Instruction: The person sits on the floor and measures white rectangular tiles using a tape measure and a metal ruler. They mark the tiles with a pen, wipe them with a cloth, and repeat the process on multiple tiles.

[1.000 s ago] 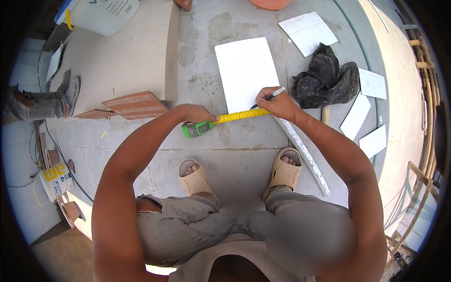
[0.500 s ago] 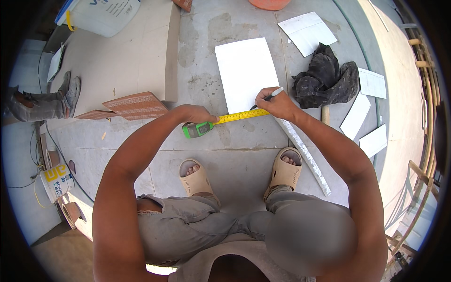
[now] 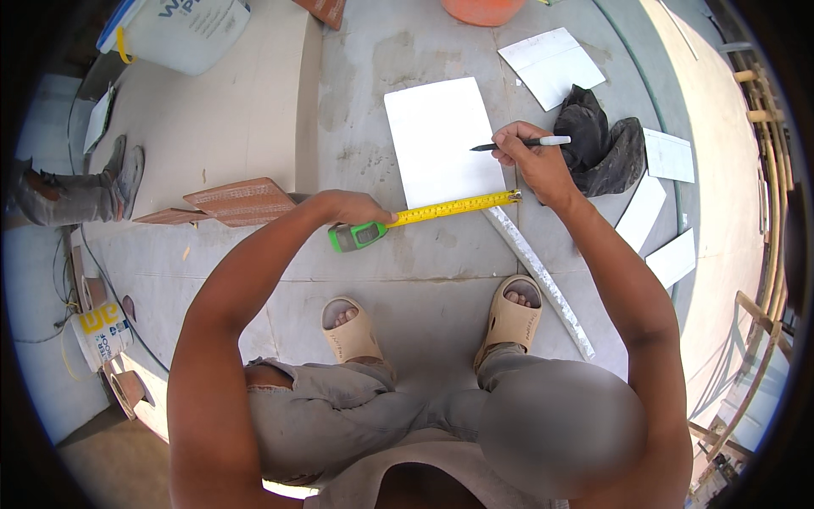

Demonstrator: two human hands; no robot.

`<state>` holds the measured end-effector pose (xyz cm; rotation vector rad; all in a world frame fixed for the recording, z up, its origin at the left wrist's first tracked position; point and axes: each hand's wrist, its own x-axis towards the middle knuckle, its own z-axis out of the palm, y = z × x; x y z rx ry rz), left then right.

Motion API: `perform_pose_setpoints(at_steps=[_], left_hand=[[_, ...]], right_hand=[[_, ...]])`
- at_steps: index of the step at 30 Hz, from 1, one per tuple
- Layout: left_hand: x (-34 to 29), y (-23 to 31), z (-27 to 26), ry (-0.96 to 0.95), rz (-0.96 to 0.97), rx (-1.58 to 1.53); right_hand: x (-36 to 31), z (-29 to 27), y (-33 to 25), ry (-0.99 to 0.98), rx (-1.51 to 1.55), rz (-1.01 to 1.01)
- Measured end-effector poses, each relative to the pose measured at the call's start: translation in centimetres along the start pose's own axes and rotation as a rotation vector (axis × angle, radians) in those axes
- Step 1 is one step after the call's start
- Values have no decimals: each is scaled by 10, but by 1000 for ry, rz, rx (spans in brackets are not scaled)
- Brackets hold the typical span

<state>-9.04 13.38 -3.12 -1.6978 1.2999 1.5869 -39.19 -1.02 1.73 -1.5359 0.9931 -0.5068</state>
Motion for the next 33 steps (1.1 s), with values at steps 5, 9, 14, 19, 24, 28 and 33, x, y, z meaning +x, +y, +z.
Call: perform_pose_setpoints(at_steps=[5, 9, 14, 19, 24, 28, 33], left_hand=[[-26, 23, -73, 208, -55, -32], [-18, 12, -125, 401, -108, -88], [-3, -1, -152, 462, -168, -69], [7, -18, -165, 403, -168, -60], [10, -20, -172, 414, -200, -46], [18, -24, -180, 414, -180, -14], [23, -24, -180, 410, -182, -13]], right_hand=[[17, -60, -34, 225, 193, -98], [26, -76, -25, 254, 207, -97], [33, -74, -9, 226, 217, -39], [49, -73, -12, 197, 130, 5], [85, -54, -22, 162, 255, -25], [132, -31, -20, 97, 140, -116], [176, 17, -17, 13, -74, -56]])
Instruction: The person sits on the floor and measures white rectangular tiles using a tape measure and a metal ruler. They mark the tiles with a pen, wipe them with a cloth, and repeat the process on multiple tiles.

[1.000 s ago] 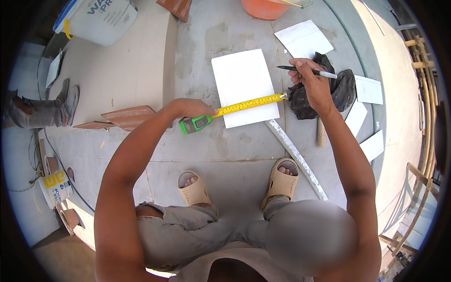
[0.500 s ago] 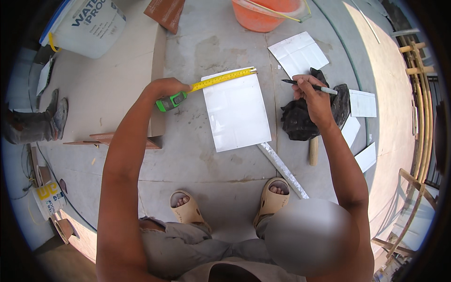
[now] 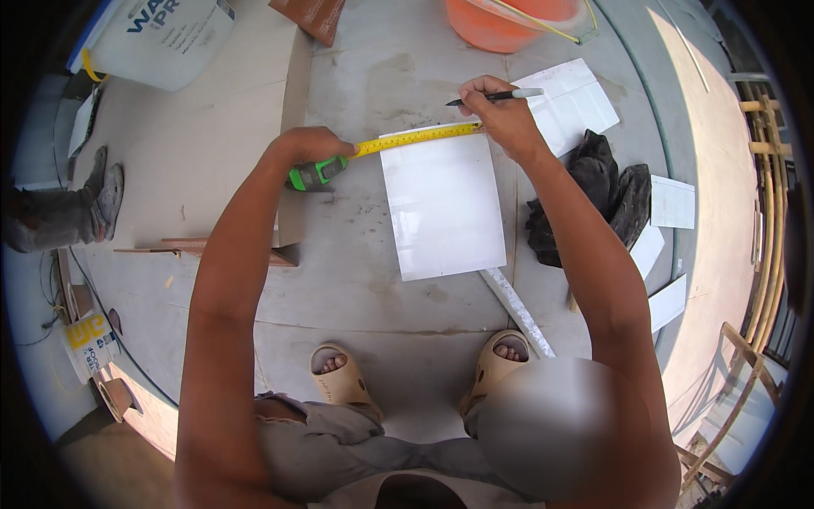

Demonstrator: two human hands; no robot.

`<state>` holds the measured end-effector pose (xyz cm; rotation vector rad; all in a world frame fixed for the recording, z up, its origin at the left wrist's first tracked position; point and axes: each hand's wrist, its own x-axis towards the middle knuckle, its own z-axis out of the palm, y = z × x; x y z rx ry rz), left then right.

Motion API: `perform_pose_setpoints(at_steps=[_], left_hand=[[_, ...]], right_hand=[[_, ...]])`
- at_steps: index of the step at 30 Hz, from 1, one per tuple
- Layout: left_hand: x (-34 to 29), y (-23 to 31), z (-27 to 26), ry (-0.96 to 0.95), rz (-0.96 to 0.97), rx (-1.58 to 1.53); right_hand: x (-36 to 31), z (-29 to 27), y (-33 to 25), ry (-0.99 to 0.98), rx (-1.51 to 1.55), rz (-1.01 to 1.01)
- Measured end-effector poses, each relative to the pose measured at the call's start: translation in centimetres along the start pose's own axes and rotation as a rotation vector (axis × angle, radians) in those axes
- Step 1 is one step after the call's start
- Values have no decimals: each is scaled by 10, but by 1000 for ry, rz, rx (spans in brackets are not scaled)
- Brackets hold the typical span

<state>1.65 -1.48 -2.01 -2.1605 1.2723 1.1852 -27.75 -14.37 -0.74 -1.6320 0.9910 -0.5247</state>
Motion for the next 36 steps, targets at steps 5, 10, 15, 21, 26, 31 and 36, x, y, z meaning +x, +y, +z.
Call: perform_pose_setpoints(at_steps=[5, 10, 15, 21, 26, 31, 36], left_hand=[[2, -7, 3, -6, 2, -13], [-6, 2, 0, -23, -18, -26], [-2, -1, 2, -23, -16, -13], [-2, 0, 0, -41, 1, -15], [1, -5, 3, -29, -10, 1], [-3, 1, 2, -39, 2, 36], [0, -1, 2, -30, -9, -1]], right_hand=[[18, 39, 17, -152, -91, -70], [15, 42, 22, -171, -178, -50], [14, 46, 25, -172, -129, -43], [15, 44, 29, -182, -146, -60], [14, 46, 26, -180, -156, -68], [15, 45, 32, -181, -162, -87], [16, 45, 30, -177, -164, -58]])
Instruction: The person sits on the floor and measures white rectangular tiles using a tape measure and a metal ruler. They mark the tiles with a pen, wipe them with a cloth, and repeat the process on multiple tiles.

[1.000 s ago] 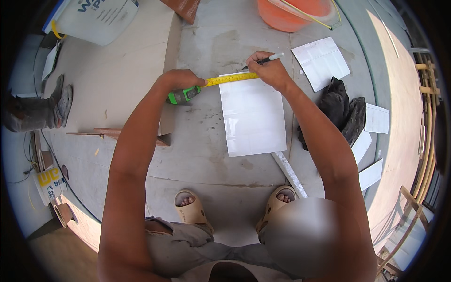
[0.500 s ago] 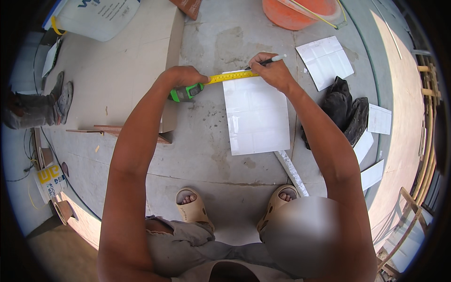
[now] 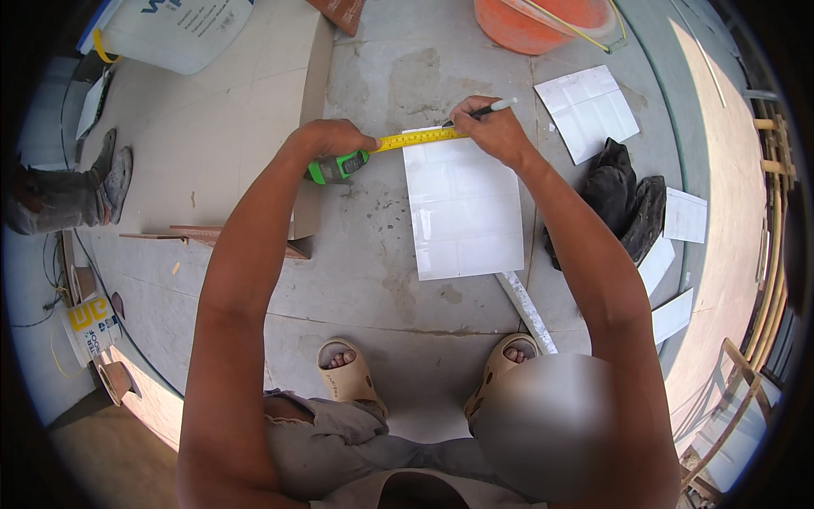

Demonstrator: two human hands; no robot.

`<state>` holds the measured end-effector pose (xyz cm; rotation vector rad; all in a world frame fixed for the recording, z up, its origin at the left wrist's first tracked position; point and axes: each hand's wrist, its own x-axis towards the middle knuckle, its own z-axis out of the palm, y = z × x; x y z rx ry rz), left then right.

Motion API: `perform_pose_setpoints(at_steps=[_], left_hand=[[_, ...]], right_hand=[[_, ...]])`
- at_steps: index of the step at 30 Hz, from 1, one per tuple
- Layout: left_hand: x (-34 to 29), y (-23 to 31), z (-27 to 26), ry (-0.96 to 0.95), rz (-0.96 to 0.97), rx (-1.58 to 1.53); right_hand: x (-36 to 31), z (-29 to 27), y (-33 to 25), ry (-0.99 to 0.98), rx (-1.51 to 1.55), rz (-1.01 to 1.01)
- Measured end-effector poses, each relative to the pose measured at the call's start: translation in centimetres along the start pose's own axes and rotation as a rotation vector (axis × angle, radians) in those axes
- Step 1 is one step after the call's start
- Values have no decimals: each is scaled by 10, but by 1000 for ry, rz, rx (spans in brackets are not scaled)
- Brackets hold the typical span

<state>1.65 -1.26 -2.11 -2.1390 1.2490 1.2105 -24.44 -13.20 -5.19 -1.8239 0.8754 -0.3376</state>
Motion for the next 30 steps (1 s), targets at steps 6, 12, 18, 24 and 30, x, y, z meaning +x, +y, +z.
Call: perform_pose_setpoints(at_steps=[6, 12, 18, 24, 30], left_hand=[[0, -2, 2, 11, 33, 19], [-15, -5, 14, -18, 82, -66], [-58, 17, 41, -92, 183, 34], [-67, 1, 119, -285, 323, 191], [-109, -16, 202, -28, 136, 342]], right_hand=[[-5, -2, -5, 35, 22, -12], [-35, -34, -24, 186, 150, 0], [-118, -94, -41, 264, 277, 25], [-240, -97, -11, -124, -279, 289], [-364, -32, 100, -409, -795, 315]])
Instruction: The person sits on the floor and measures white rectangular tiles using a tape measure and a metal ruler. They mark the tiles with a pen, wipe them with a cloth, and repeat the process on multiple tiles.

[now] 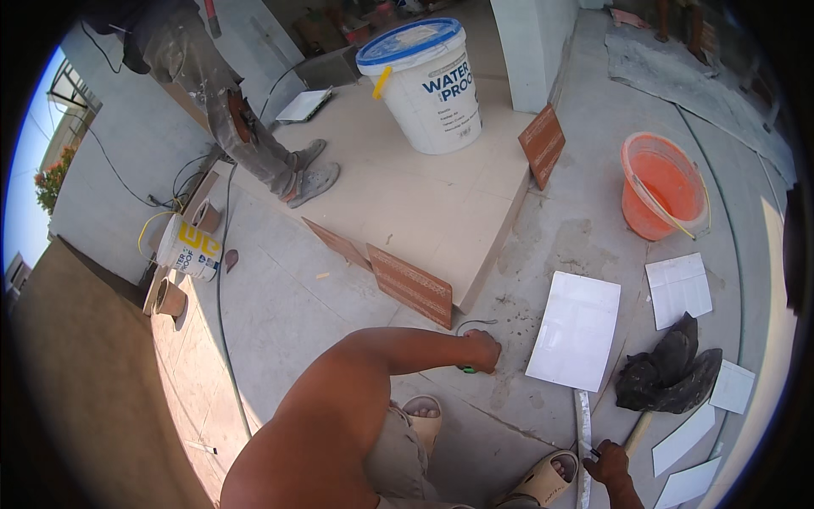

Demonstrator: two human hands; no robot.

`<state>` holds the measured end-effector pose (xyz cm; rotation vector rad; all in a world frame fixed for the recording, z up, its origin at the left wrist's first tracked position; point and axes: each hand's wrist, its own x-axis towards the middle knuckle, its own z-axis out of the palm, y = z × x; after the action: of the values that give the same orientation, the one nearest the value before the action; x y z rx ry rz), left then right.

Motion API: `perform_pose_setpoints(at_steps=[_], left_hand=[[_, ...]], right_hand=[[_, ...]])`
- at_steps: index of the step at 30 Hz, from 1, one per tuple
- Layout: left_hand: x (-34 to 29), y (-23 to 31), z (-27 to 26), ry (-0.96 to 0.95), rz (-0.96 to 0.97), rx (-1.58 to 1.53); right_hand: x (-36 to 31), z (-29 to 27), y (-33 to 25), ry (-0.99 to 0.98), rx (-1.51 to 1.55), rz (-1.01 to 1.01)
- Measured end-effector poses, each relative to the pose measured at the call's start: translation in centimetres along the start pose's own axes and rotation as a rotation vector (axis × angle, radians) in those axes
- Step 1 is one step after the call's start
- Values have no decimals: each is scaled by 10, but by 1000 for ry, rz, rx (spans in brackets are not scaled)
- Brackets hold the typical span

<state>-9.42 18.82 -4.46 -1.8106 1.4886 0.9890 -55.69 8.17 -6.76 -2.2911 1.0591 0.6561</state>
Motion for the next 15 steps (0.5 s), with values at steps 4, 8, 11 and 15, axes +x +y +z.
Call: perform_pose_setpoints(at_steps=[4, 8, 11, 15], left_hand=[[22, 14, 20, 216, 103, 51], [3, 25, -4, 318, 182, 92], [16, 34, -27, 351, 157, -32], [55, 35, -40, 345, 219, -186]], right_hand=[[-39, 24, 16, -158, -27, 46], [-61, -18, -31, -117, -37, 174], [-56, 12, 8, -134, -5, 160], [-68, 15, 33, -241, 8, 193]])
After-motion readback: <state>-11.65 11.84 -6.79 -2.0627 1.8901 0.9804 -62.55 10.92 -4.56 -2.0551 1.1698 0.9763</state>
